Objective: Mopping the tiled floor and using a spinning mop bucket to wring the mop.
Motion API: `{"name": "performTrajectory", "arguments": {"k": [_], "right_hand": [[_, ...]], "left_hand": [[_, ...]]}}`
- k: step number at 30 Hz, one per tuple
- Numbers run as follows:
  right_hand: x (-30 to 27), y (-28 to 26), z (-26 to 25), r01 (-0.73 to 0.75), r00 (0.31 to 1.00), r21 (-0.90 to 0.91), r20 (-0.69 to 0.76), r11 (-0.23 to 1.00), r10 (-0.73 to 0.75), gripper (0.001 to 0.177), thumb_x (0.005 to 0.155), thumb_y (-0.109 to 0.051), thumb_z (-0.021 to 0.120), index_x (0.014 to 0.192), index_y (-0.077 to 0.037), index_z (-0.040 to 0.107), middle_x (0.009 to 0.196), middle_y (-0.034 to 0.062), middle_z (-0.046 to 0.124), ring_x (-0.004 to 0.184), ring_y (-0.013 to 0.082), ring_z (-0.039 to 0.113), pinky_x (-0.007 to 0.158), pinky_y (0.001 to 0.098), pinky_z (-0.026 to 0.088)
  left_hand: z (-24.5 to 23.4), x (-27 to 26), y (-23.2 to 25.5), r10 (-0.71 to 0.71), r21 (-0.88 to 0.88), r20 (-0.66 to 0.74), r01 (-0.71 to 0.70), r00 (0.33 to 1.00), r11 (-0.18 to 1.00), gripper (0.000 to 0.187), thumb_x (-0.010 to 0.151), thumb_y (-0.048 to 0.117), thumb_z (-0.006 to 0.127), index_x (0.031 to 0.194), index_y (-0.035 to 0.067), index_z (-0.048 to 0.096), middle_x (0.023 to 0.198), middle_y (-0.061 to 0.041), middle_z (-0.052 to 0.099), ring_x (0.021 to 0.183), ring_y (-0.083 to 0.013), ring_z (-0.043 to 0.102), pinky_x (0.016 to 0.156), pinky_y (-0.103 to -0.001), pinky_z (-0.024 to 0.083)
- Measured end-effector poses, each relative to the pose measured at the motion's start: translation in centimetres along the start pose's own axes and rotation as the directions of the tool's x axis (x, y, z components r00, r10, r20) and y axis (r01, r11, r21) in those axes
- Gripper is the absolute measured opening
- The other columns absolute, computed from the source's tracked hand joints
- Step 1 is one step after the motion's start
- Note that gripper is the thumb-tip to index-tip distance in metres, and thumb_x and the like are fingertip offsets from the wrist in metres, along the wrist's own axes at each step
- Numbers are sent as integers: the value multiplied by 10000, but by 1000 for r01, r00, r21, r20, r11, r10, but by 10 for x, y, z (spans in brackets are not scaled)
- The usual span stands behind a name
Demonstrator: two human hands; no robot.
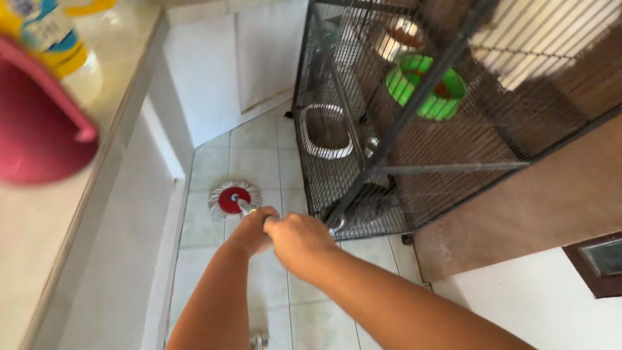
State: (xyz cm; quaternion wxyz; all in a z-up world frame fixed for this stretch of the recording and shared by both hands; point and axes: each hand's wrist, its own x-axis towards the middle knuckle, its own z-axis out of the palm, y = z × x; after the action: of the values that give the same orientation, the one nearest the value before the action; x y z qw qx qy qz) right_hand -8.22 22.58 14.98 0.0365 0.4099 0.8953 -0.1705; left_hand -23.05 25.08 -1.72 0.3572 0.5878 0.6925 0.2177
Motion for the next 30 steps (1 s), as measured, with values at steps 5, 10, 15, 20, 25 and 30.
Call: {"name": "performTrajectory", "arguments": {"k": [5,10,15,20,25,30], "right_hand": [[129,-7,-6,-3,1000,-59,12,998,4,235,862,-20,614,1071,-107,675,1057,141,695,1007,348,685,817,473,566],[226,-7,-6,-28,997,-82,69,996,33,290,824,-4,658,1099,-96,666,1091,131,702,1031,320,700,838,441,578],[251,18,12,11,1000,-117,9,993,-10,294,843,-21,676,1130,-86,673,1160,173,658,1024,361,699,822,465,579],[221,54,4,31,994,-124,108,992,-18,319,849,-33,651,1163,-83,626,1122,177,646,985,365,691,800,472,575],[161,87,-33,51,995,-155,91,987,-37,272,877,-39,595,1141,-104,605,1049,158,672,967,368,692,783,490,570],[74,102,-89,-4,995,-130,98,991,17,276,868,-78,596,1133,-150,613,968,144,685,916,382,689,762,523,549]], "left_hand": [[-49,99,-63,-11,-100,-136,-2,991,995,440,735,182,809,1146,173,654,1334,-26,593,1256,-270,565,1015,-352,497],[-72,174,-115,211,223,-215,-163,954,961,469,765,154,767,1215,230,656,1439,27,544,1281,-263,556,1040,-328,490],[-75,192,-110,43,-124,-202,-69,978,990,663,710,206,824,1318,206,559,1457,-5,520,1322,-260,533,1051,-351,482],[-65,182,-58,-38,-140,-85,26,996,990,586,777,238,785,1326,204,582,1553,-81,467,1334,-283,551,1063,-363,493],[-43,171,-8,212,-129,-111,-225,971,966,462,747,158,783,1189,130,652,1363,-137,565,1274,-341,540,1035,-398,472],[-29,129,80,355,-50,12,-354,935,934,269,698,101,762,955,74,688,1079,-133,713,1150,-342,621,991,-419,501]]}}
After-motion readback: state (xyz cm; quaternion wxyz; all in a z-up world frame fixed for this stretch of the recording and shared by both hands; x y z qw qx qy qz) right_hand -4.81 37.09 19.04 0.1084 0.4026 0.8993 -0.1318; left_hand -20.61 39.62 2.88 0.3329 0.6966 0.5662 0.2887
